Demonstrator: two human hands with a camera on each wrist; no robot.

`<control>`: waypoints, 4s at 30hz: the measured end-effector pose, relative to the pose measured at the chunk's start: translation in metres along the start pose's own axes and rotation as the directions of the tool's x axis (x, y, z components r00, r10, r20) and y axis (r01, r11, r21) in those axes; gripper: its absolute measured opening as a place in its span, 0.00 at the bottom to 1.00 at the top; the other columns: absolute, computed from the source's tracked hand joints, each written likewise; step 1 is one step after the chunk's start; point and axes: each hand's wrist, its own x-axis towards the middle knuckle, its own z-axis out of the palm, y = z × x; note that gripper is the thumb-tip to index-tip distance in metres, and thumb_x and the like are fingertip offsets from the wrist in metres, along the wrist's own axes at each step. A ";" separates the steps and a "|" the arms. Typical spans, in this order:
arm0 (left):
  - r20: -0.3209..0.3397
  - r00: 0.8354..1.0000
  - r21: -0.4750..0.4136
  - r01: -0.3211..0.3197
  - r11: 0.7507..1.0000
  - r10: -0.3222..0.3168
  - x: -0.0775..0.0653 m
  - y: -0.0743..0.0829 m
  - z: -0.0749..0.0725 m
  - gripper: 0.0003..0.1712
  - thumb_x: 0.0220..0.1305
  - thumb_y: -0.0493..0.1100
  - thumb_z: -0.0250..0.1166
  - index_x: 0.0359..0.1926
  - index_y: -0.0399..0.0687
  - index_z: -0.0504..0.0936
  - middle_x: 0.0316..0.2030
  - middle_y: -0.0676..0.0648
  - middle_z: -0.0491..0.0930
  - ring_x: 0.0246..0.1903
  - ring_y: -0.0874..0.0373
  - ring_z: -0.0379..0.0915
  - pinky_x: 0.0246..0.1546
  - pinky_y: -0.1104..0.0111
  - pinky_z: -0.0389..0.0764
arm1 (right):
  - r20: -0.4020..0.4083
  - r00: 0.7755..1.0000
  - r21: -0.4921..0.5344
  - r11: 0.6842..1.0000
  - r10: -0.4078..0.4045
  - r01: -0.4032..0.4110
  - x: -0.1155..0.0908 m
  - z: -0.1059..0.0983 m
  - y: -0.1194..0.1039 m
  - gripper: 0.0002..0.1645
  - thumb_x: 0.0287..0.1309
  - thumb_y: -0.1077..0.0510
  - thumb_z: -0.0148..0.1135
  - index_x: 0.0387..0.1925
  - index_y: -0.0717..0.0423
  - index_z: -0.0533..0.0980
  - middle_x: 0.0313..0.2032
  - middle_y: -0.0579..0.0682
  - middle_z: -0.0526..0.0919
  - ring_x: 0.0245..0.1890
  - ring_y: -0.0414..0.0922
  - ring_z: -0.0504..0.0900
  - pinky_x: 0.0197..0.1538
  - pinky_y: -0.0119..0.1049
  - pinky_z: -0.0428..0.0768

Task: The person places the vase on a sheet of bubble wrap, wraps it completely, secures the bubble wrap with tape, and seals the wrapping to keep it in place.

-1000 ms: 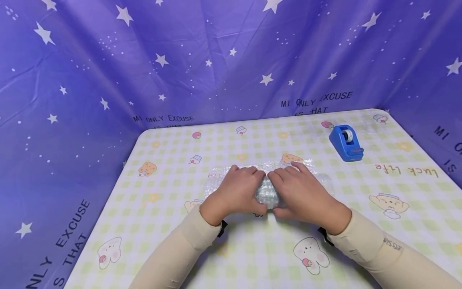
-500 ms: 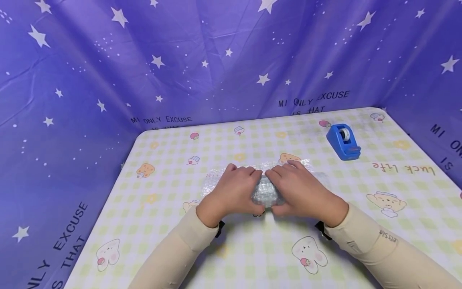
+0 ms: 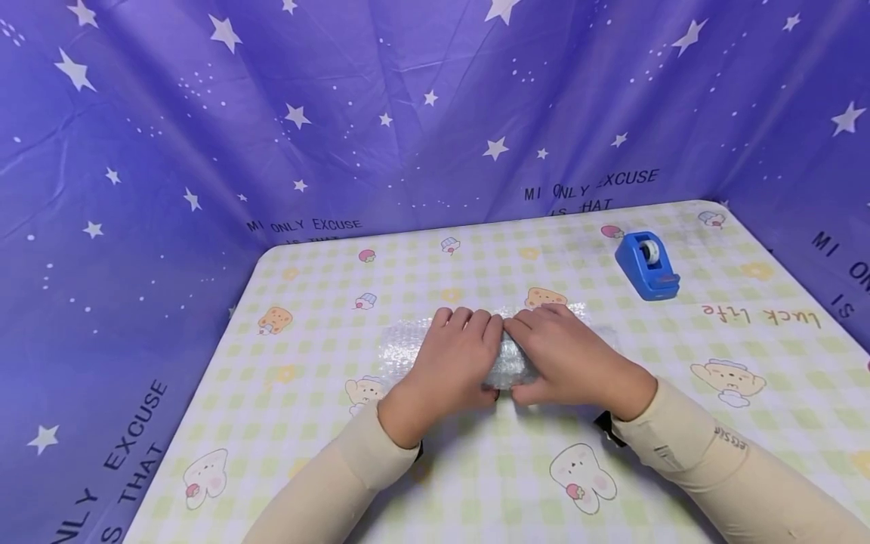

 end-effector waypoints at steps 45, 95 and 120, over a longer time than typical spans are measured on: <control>0.019 0.999 -0.182 0.035 0.983 -0.032 0.005 -0.014 0.007 0.41 0.37 0.69 0.77 0.49 0.52 0.79 0.42 0.55 0.82 0.38 0.57 0.79 0.44 0.59 0.70 | -0.015 0.997 -0.164 0.984 0.073 -0.074 -0.002 -0.003 -0.009 0.56 0.29 0.31 0.83 0.59 0.56 0.75 0.53 0.53 0.83 0.56 0.55 0.81 0.65 0.65 0.71; 0.028 0.999 0.039 0.022 0.999 -0.023 0.004 -0.003 0.009 0.54 0.31 0.80 0.78 0.49 0.50 0.70 0.38 0.52 0.72 0.37 0.52 0.73 0.43 0.59 0.67 | -0.008 1.000 -0.069 0.997 0.028 -0.029 -0.001 0.002 -0.001 0.49 0.36 0.32 0.74 0.57 0.58 0.78 0.48 0.52 0.84 0.50 0.53 0.84 0.66 0.63 0.68; 0.014 1.000 -0.077 0.013 0.997 -0.011 0.004 -0.009 0.010 0.55 0.32 0.77 0.80 0.58 0.54 0.73 0.40 0.53 0.81 0.35 0.54 0.81 0.43 0.59 0.69 | 0.057 0.996 -0.089 0.994 0.072 -0.066 -0.004 -0.002 -0.003 0.62 0.33 0.32 0.81 0.67 0.61 0.72 0.57 0.55 0.82 0.57 0.56 0.82 0.69 0.69 0.63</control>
